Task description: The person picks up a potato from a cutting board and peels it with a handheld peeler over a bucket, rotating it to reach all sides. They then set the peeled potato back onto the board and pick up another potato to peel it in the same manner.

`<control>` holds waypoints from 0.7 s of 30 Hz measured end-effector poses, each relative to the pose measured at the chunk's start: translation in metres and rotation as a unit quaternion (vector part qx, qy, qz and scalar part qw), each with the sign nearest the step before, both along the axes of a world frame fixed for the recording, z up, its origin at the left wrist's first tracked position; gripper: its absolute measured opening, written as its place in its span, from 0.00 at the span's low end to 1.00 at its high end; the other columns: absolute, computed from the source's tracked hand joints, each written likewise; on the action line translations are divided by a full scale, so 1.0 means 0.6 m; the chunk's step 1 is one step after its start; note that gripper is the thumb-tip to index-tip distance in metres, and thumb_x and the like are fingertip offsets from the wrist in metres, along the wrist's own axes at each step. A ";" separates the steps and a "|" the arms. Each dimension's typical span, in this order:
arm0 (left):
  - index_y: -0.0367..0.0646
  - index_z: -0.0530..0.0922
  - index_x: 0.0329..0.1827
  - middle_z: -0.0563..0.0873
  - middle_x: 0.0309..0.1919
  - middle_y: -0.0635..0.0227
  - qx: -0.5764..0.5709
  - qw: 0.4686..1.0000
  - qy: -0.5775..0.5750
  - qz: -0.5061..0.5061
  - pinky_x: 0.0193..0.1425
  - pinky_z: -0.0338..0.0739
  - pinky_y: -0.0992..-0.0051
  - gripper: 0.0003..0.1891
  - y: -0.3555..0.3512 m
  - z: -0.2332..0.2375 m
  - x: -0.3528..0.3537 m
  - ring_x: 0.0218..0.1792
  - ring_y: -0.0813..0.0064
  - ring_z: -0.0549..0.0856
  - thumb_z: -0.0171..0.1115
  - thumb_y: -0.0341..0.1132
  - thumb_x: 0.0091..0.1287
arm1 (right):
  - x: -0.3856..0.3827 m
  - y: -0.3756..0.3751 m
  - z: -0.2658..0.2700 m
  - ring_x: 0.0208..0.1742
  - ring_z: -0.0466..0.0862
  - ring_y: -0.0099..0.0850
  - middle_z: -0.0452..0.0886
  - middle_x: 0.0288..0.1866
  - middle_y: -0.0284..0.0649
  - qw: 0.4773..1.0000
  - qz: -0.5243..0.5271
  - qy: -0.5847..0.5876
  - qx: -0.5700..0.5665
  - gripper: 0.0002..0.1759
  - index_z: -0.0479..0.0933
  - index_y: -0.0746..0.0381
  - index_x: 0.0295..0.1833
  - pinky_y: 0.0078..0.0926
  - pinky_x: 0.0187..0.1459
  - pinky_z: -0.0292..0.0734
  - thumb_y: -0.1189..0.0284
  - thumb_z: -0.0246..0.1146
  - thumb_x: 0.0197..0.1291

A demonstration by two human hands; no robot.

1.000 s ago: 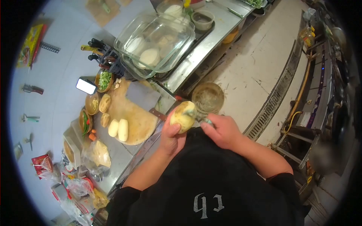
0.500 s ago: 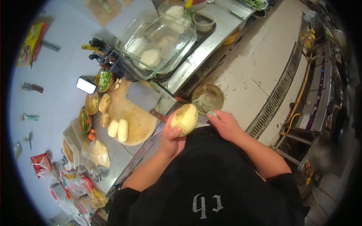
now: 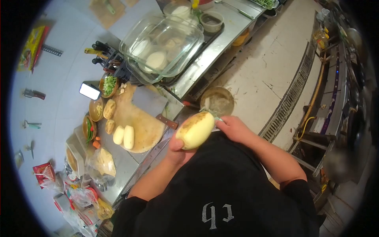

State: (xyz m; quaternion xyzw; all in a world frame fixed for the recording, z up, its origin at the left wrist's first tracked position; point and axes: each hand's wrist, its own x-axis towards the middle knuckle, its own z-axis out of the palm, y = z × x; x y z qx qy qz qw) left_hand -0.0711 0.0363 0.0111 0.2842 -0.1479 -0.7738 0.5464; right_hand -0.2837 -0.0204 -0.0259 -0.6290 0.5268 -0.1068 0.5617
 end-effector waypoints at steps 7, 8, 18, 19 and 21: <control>0.33 0.63 0.76 0.75 0.69 0.52 0.035 0.999 0.018 -0.024 0.78 0.68 0.63 0.61 -0.011 0.000 0.008 0.70 0.59 0.76 0.80 0.58 0.40 | -0.004 0.011 -0.001 0.30 0.76 0.30 0.77 0.25 0.44 0.978 -0.132 -0.138 0.087 0.25 0.77 0.68 0.38 0.34 0.37 0.74 0.54 0.56 0.75; 0.32 0.62 0.76 0.74 0.70 0.51 0.026 0.999 0.019 -0.024 0.78 0.68 0.62 0.60 -0.011 -0.004 0.012 0.70 0.58 0.76 0.80 0.55 0.41 | -0.004 0.014 0.004 0.30 0.76 0.30 0.77 0.25 0.44 0.977 -0.133 -0.139 0.088 0.25 0.77 0.68 0.38 0.34 0.37 0.74 0.54 0.56 0.75; 0.36 0.59 0.78 0.74 0.69 0.55 -0.045 0.991 -0.121 -0.036 0.75 0.69 0.64 0.51 -0.020 -0.015 0.021 0.70 0.62 0.75 0.75 0.37 0.49 | 0.003 0.037 0.102 0.38 0.83 0.55 0.82 0.34 0.52 0.986 0.040 -0.074 -0.141 0.18 0.77 0.62 0.42 0.47 0.39 0.77 0.56 0.59 0.70; 0.36 0.59 0.78 0.74 0.69 0.55 -0.045 0.991 -0.121 -0.036 0.75 0.69 0.64 0.51 -0.019 -0.017 0.020 0.70 0.62 0.75 0.75 0.37 0.49 | 0.003 0.038 0.114 0.37 0.83 0.54 0.82 0.33 0.51 0.982 0.064 -0.053 -0.171 0.18 0.77 0.62 0.41 0.47 0.39 0.78 0.56 0.60 0.69; 0.36 0.60 0.78 0.75 0.68 0.56 -0.016 0.982 -0.185 -0.037 0.74 0.70 0.65 0.51 -0.016 -0.021 0.018 0.69 0.64 0.76 0.76 0.37 0.49 | 0.006 0.042 0.122 0.37 0.83 0.52 0.83 0.33 0.50 0.975 0.088 -0.032 -0.200 0.18 0.77 0.61 0.40 0.48 0.38 0.78 0.55 0.60 0.68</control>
